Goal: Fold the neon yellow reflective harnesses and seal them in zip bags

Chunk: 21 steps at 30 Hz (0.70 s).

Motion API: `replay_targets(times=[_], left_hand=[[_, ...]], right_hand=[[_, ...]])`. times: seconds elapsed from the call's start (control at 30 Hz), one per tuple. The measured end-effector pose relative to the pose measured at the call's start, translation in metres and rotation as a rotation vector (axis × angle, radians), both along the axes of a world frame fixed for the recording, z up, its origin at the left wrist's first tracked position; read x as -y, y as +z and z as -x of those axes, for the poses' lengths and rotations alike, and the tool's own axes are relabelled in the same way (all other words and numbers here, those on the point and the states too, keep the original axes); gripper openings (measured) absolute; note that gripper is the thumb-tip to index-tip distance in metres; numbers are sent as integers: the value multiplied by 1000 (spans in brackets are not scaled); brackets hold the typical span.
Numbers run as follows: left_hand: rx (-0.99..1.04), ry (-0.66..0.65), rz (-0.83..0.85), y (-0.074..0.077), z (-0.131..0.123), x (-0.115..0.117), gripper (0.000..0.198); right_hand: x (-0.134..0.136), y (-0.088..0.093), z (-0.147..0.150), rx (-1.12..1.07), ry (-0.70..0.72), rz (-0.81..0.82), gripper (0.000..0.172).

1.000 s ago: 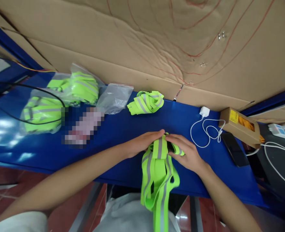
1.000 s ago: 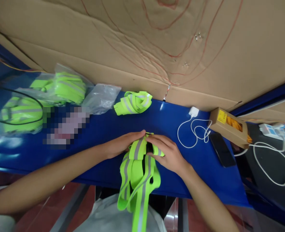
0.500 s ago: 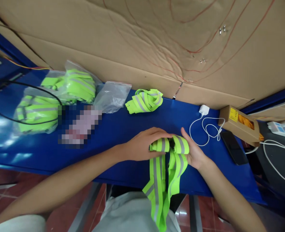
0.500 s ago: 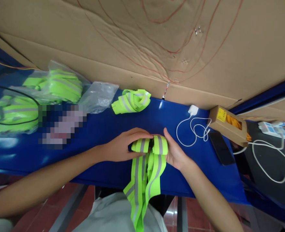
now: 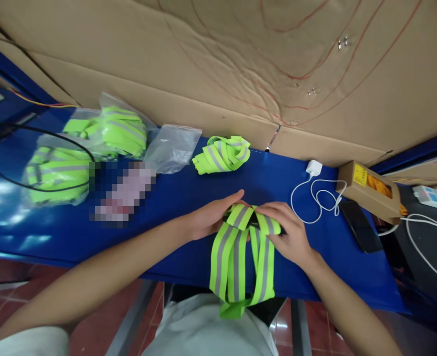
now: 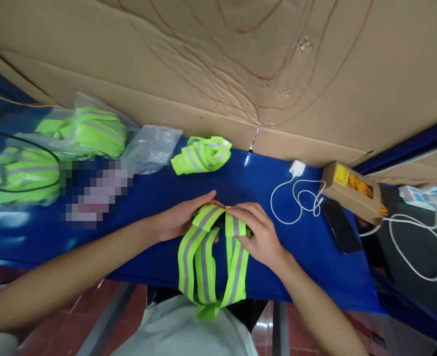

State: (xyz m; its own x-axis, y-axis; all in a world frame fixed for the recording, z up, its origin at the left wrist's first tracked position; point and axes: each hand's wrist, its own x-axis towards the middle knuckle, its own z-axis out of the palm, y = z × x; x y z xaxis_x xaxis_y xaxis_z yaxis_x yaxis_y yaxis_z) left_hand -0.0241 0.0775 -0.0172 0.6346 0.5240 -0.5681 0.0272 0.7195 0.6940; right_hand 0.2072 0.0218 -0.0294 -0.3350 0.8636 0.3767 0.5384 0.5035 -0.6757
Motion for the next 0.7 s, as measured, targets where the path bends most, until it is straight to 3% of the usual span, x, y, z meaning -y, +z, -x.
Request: replay_targets(times=[0.07,0.13,0.23,0.33,0.4,0.47,0.6,0.7], left_hand=[[-148,-18,-266,-5,1,4,75],[-276,77,-660,-9,4,5,72],[-209,184,-1139,-8,11,3,57],[-88,24,-1470,-8,15,0,67],[-148,-65,-1591,-10,14,0,58],[-221,-85,-1608,-15,11,1,41],[-265,-83,-1618,-25,6,3,32],[-317,-87,-1703,-27,6,1,28]], right_hand=[[0,0,1,-169,-138,170,25],[-2,2,2,-355,-257,392,28],[-4,5,4,-609,-289,717,36],[-6,7,6,-741,-279,978,42],[-6,6,7,-764,-261,1062,45],[-6,4,8,-741,-234,1017,45],[-5,-3,7,-508,-157,721,43],[-4,-7,4,-241,-138,377,64]])
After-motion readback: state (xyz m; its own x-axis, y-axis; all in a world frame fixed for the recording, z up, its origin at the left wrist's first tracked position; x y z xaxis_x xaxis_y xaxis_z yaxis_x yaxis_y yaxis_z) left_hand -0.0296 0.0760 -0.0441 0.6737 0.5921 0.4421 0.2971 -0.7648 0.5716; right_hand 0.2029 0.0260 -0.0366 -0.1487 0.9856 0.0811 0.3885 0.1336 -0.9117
